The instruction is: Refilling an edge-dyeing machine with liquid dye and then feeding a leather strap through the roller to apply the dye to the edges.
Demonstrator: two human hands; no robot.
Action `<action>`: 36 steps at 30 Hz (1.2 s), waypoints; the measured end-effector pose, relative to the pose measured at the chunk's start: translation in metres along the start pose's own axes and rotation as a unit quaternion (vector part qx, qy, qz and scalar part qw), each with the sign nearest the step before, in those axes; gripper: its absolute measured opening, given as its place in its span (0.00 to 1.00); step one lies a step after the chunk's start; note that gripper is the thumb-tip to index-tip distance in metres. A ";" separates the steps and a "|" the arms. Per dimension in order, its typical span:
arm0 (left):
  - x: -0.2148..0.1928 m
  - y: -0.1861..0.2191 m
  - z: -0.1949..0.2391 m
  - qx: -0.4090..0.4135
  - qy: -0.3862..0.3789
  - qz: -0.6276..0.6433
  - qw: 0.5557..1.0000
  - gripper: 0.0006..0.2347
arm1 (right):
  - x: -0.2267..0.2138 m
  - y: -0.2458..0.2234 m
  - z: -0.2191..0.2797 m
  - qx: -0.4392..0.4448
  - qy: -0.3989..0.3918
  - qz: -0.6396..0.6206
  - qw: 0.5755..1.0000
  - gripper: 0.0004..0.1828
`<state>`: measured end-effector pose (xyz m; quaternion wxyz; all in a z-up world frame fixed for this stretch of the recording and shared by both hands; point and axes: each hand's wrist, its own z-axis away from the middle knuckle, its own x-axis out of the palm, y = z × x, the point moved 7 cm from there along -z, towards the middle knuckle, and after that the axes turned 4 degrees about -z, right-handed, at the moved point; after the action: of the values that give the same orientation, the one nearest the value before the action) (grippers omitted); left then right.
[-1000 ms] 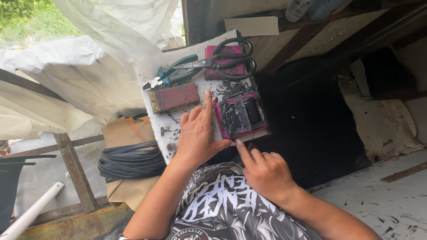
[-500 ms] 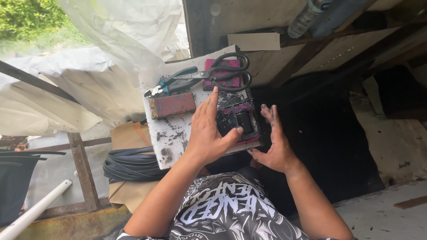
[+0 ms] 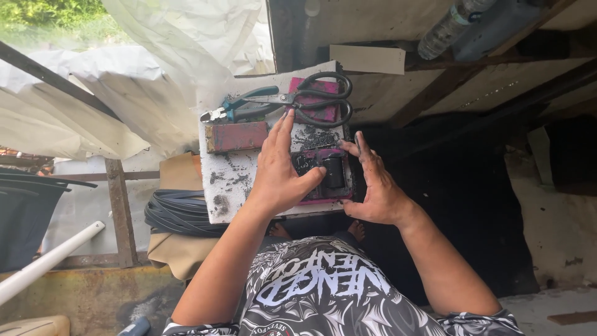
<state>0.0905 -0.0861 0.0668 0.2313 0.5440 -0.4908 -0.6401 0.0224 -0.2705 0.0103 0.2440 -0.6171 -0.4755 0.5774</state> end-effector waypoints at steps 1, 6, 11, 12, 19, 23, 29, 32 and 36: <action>0.000 -0.003 0.000 -0.008 0.002 0.007 1.000 0.45 | -0.001 0.002 -0.001 0.001 0.000 -0.013 1.000 0.74; -0.008 -0.015 0.005 -0.010 0.025 0.014 1.000 0.45 | -0.001 0.008 -0.001 0.000 -0.011 -0.011 1.000 0.75; -0.019 -0.019 0.009 -0.026 0.035 0.013 0.999 0.45 | -0.001 0.011 -0.003 0.000 -0.019 -0.014 1.000 0.76; -0.021 -0.018 0.010 -0.023 0.038 0.013 0.999 0.44 | -0.001 0.012 -0.002 0.003 -0.019 -0.012 1.000 0.76; -0.023 -0.026 0.016 -0.017 0.029 0.006 0.999 0.44 | -0.001 0.012 -0.003 0.006 -0.015 -0.027 0.999 0.76; -0.023 -0.028 0.017 -0.012 0.023 -0.003 1.000 0.43 | -0.001 0.014 -0.003 0.022 -0.016 -0.042 0.999 0.77; -0.020 -0.035 0.018 -0.011 0.022 -0.024 0.999 0.43 | -0.001 0.013 -0.002 0.027 -0.017 -0.039 0.999 0.77; -0.020 -0.034 0.017 -0.008 0.023 -0.027 0.999 0.44 | -0.002 0.014 -0.001 0.035 -0.019 -0.039 0.998 0.77; -0.018 -0.036 0.016 -0.014 0.023 -0.029 0.999 0.45 | 0.000 0.015 -0.001 0.040 -0.021 -0.045 0.998 0.76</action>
<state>0.0893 -0.0506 0.0426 0.2320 0.5692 -0.4603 -0.6406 0.0279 -0.2768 -0.0018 0.2838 -0.5724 -0.4845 0.5975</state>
